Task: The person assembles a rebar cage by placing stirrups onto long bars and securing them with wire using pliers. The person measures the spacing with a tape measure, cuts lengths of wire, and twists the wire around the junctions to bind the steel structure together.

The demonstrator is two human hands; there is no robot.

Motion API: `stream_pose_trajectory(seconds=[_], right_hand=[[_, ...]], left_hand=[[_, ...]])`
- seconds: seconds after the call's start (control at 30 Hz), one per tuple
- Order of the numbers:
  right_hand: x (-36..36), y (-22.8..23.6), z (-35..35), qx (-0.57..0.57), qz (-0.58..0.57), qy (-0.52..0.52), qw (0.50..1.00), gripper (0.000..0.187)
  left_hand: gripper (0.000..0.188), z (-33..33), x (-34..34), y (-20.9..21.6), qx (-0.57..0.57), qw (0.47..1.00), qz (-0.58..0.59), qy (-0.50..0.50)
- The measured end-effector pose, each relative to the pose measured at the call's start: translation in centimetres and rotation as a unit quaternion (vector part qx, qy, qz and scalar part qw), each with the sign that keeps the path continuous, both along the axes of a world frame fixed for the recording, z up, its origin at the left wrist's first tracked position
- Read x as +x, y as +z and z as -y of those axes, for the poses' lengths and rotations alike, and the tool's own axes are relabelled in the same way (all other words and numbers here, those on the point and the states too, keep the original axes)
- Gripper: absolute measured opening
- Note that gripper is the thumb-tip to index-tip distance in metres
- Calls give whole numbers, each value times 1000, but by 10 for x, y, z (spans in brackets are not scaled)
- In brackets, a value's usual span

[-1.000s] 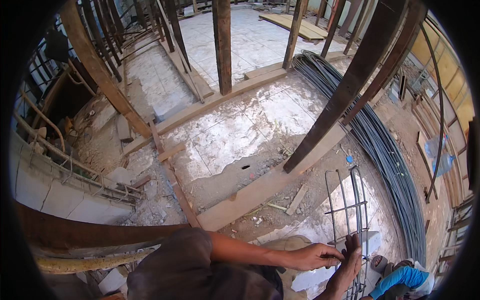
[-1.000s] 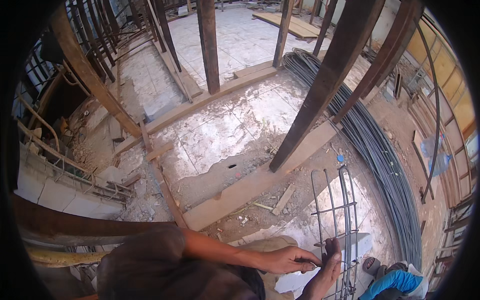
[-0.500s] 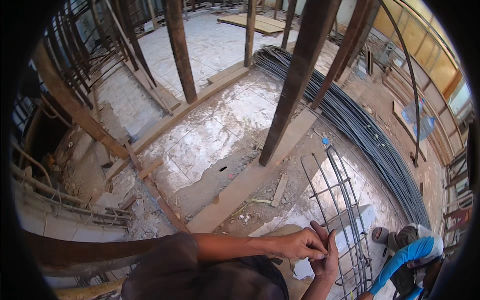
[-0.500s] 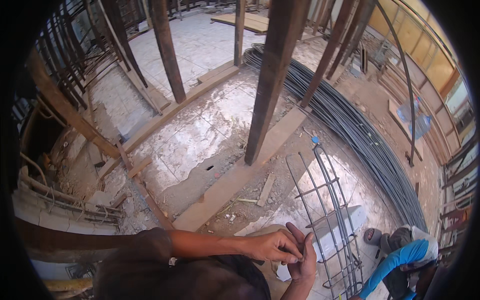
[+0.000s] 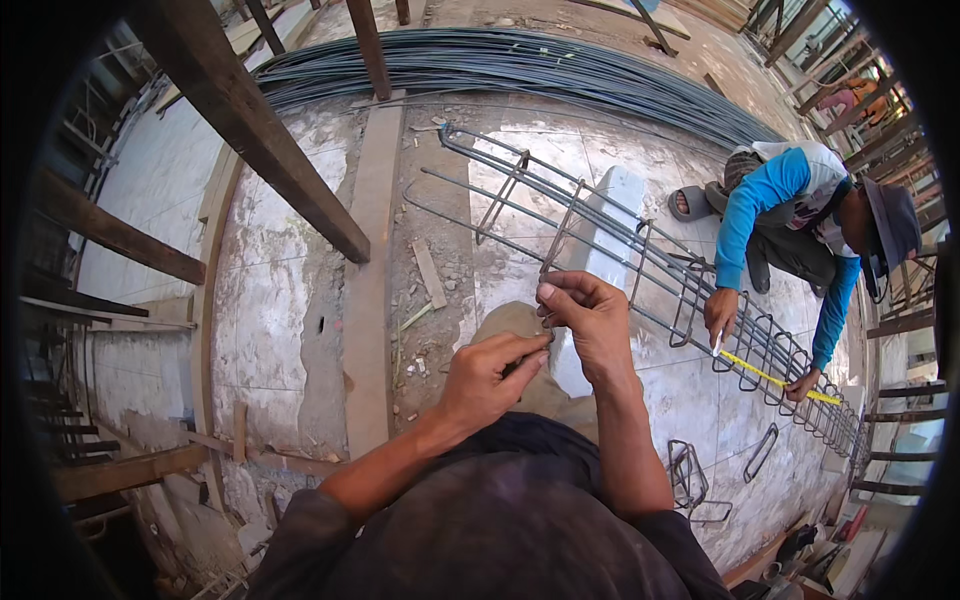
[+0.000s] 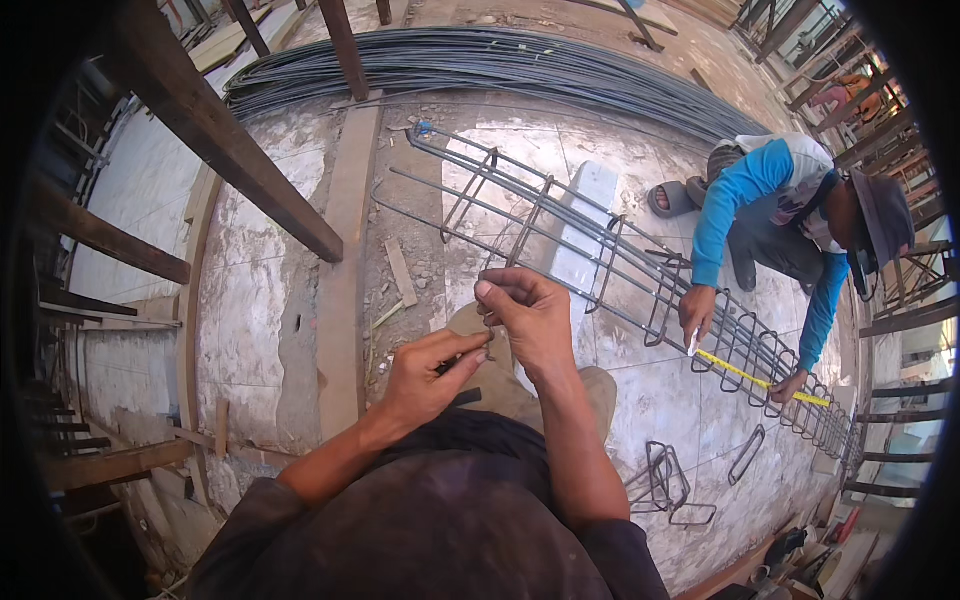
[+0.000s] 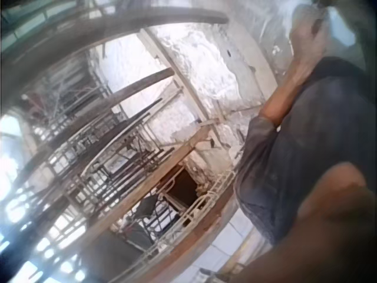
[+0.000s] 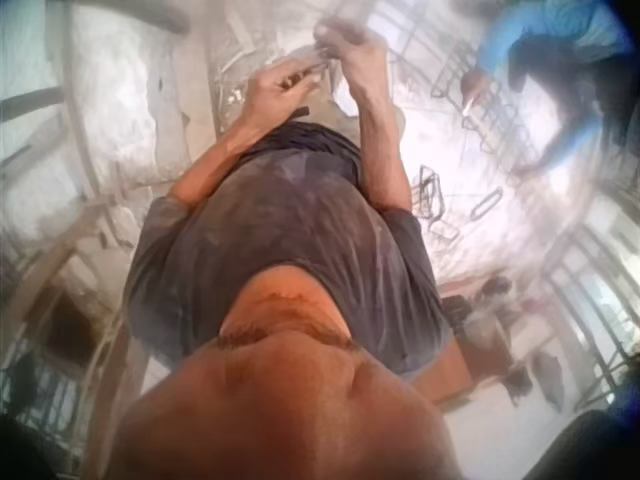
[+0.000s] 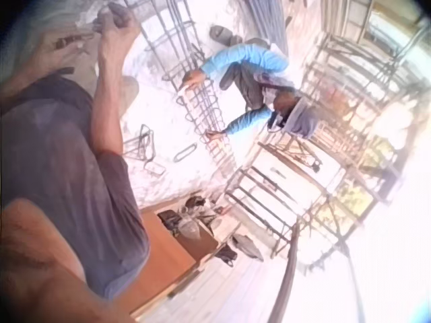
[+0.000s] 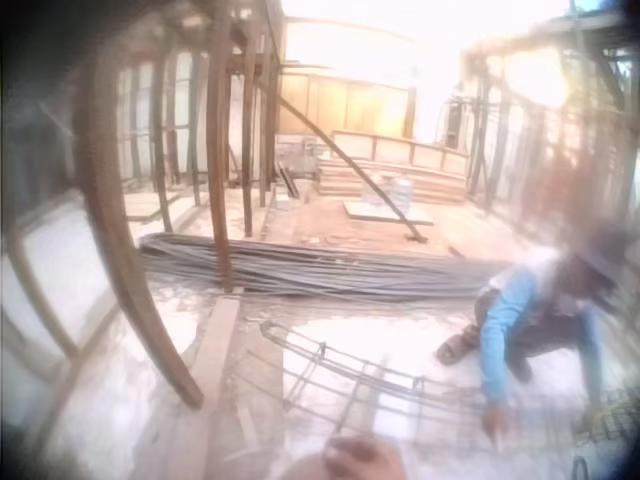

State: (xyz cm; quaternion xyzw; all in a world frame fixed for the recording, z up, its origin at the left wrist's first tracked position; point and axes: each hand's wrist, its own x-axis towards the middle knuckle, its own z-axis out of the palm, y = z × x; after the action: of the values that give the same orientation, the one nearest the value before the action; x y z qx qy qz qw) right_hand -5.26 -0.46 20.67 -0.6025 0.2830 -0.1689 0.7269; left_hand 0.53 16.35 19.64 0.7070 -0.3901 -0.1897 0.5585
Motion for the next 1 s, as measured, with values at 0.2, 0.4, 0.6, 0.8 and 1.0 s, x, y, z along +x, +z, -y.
stream_pose_trajectory(seconds=[0.2,0.4,0.6,0.8,1.0], right_hand=[[-1,2,-21,83,29,78,993,21],[2,-22,-51,65,34,101,992,16],[-21,-37,-55,64,29,76,995,16],[-75,-24,-25,229,-12,-149,962,14],[-138,-29,-3,234,-33,-226,945,14]], left_hand=[[33,12,18,-4,-114,980,-119,108],[29,-2,48,-7,-98,966,-227,70],[28,-3,58,-40,-79,956,-266,98],[42,40,87,-146,12,974,-201,105],[53,92,120,-223,89,968,-107,207]])
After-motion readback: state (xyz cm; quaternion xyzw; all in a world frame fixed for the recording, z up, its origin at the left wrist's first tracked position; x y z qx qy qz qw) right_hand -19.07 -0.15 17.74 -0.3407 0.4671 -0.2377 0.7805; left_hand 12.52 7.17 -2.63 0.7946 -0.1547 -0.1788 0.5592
